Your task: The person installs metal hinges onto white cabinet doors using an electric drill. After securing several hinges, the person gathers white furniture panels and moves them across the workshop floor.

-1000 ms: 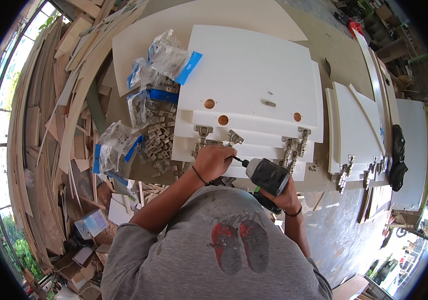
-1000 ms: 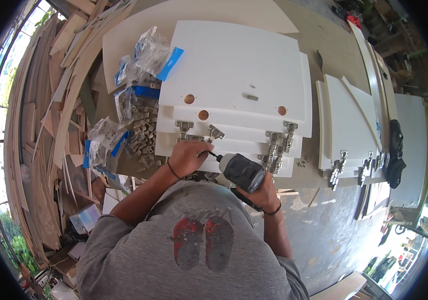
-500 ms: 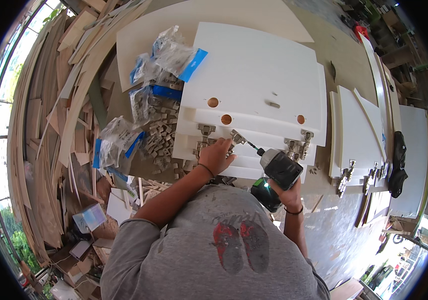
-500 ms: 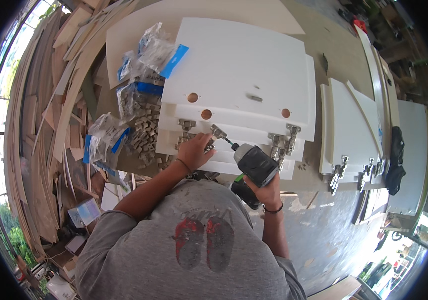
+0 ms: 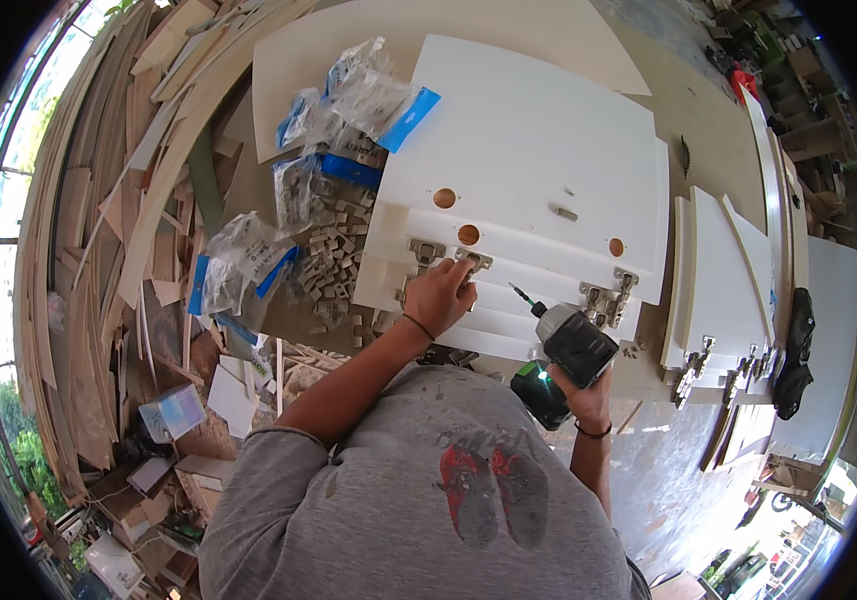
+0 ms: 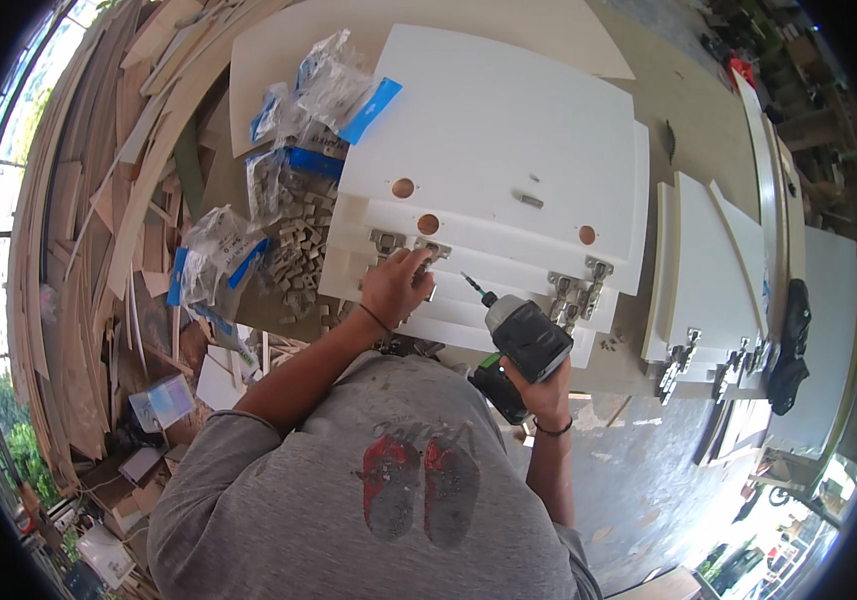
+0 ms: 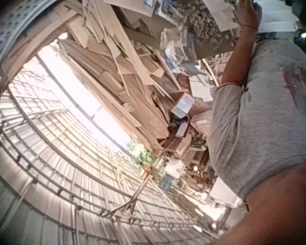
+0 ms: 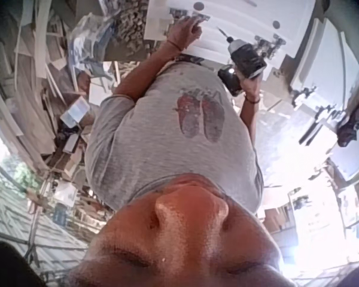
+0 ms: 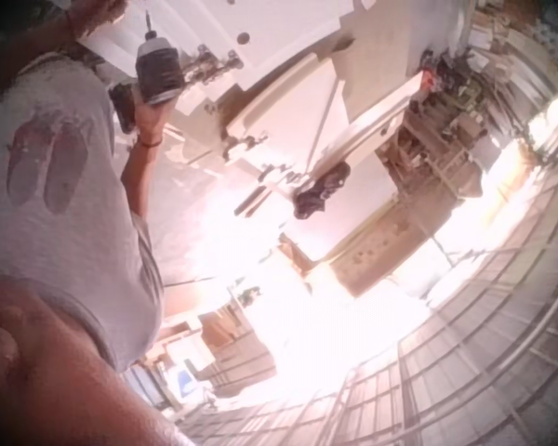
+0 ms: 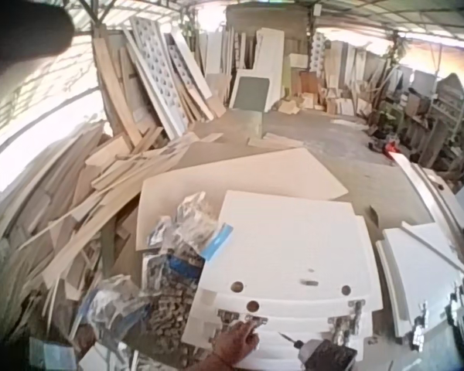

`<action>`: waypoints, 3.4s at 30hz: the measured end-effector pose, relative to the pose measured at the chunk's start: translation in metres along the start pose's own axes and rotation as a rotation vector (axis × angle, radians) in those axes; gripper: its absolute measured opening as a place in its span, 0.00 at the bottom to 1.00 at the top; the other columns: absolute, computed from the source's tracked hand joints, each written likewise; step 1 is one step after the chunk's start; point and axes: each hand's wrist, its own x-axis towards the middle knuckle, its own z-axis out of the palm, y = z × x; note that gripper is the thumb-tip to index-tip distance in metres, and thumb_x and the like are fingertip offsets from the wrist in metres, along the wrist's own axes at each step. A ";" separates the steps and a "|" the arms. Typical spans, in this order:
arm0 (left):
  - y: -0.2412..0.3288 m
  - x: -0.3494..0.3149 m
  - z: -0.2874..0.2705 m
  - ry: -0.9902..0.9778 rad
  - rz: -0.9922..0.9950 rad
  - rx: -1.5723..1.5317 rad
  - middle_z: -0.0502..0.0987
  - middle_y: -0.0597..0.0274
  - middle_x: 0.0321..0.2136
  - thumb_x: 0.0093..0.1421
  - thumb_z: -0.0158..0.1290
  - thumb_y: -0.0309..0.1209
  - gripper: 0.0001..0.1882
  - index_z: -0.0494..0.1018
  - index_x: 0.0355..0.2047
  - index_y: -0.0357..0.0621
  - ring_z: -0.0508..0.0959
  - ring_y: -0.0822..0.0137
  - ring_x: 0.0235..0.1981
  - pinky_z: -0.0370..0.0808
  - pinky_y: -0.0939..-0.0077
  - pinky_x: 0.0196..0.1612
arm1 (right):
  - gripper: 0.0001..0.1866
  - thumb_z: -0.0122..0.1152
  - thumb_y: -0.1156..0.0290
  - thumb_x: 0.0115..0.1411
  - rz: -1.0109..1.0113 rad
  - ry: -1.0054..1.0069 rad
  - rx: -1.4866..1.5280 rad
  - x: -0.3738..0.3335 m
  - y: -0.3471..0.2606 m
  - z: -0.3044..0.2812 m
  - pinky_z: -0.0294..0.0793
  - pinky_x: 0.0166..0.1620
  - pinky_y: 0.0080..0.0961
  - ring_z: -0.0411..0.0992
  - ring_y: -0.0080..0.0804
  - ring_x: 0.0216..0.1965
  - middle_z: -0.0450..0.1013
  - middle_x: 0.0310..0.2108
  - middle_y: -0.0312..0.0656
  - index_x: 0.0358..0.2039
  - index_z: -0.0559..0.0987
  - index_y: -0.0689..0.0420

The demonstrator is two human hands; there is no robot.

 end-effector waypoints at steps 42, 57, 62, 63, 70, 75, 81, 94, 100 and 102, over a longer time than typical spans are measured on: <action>-0.018 0.051 0.001 -0.143 0.078 0.086 0.74 0.55 0.26 0.53 0.50 0.34 0.09 0.70 0.29 0.41 0.74 0.54 0.32 0.72 0.61 0.34 | 0.13 0.63 0.72 0.39 -0.058 -0.179 -0.505 0.099 -0.076 0.007 0.71 0.30 0.28 0.74 0.34 0.25 0.74 0.21 0.48 0.26 0.75 0.66; -0.030 0.078 -0.024 -0.506 -0.041 0.099 0.77 0.56 0.28 0.56 0.47 0.39 0.11 0.75 0.36 0.51 0.76 0.54 0.32 0.71 0.60 0.36 | 0.14 0.60 0.69 0.37 0.012 -0.392 -0.774 0.157 -0.108 0.037 0.70 0.32 0.30 0.71 0.41 0.23 0.72 0.19 0.49 0.25 0.75 0.64; -0.032 0.081 -0.025 -0.548 -0.012 0.100 0.77 0.55 0.28 0.56 0.47 0.38 0.12 0.75 0.37 0.51 0.76 0.53 0.32 0.71 0.61 0.36 | 0.15 0.61 0.68 0.38 -0.027 -0.422 -0.753 0.167 -0.108 0.041 0.70 0.32 0.31 0.72 0.41 0.24 0.72 0.20 0.49 0.26 0.75 0.64; -0.031 0.082 -0.026 -0.561 -0.004 0.094 0.77 0.55 0.29 0.56 0.47 0.38 0.12 0.75 0.37 0.51 0.76 0.53 0.32 0.71 0.61 0.36 | 0.14 0.61 0.69 0.38 -0.026 -0.438 -0.750 0.170 -0.103 0.040 0.70 0.31 0.29 0.70 0.37 0.22 0.72 0.19 0.47 0.26 0.75 0.63; -0.032 0.085 -0.030 -0.592 0.015 0.100 0.77 0.56 0.29 0.56 0.47 0.37 0.11 0.75 0.37 0.52 0.76 0.54 0.33 0.71 0.61 0.37 | 0.14 0.61 0.70 0.37 -0.050 -0.502 -0.856 0.180 -0.097 0.041 0.70 0.29 0.28 0.69 0.35 0.19 0.71 0.17 0.48 0.25 0.76 0.64; -0.034 0.088 -0.028 -0.624 0.035 0.118 0.77 0.57 0.29 0.56 0.47 0.36 0.10 0.74 0.37 0.51 0.76 0.55 0.33 0.71 0.61 0.37 | 0.14 0.61 0.69 0.37 -0.083 -0.527 -0.866 0.182 -0.100 0.045 0.70 0.28 0.29 0.68 0.38 0.19 0.71 0.17 0.49 0.25 0.76 0.63; -0.033 0.091 -0.026 -0.639 0.062 0.145 0.77 0.57 0.28 0.56 0.46 0.35 0.09 0.74 0.34 0.50 0.76 0.55 0.32 0.71 0.59 0.36 | 0.16 0.61 0.65 0.36 -0.045 -0.585 -0.988 0.191 -0.104 0.051 0.72 0.34 0.36 0.72 0.50 0.27 0.72 0.21 0.53 0.24 0.75 0.64; -0.031 0.064 -0.020 -0.468 0.036 0.131 0.76 0.55 0.23 0.57 0.44 0.33 0.13 0.69 0.43 0.51 0.76 0.52 0.25 0.71 0.57 0.28 | 0.14 0.60 0.66 0.35 -0.105 -0.685 -1.097 0.205 -0.100 0.059 0.72 0.34 0.36 0.72 0.49 0.27 0.72 0.22 0.53 0.22 0.75 0.63; -0.031 0.065 -0.021 -0.498 0.030 0.113 0.76 0.54 0.23 0.58 0.43 0.33 0.14 0.69 0.44 0.51 0.76 0.53 0.25 0.71 0.57 0.28 | 0.14 0.60 0.66 0.35 -0.108 -0.694 -1.099 0.203 -0.102 0.059 0.72 0.33 0.35 0.72 0.49 0.27 0.72 0.21 0.52 0.22 0.75 0.62; -0.033 0.063 -0.020 -0.482 0.046 0.103 0.76 0.53 0.23 0.58 0.43 0.32 0.14 0.69 0.44 0.50 0.76 0.53 0.25 0.71 0.57 0.28 | 0.14 0.60 0.66 0.35 -0.094 -0.693 -1.104 0.204 -0.102 0.061 0.72 0.33 0.35 0.72 0.49 0.27 0.72 0.21 0.52 0.22 0.75 0.62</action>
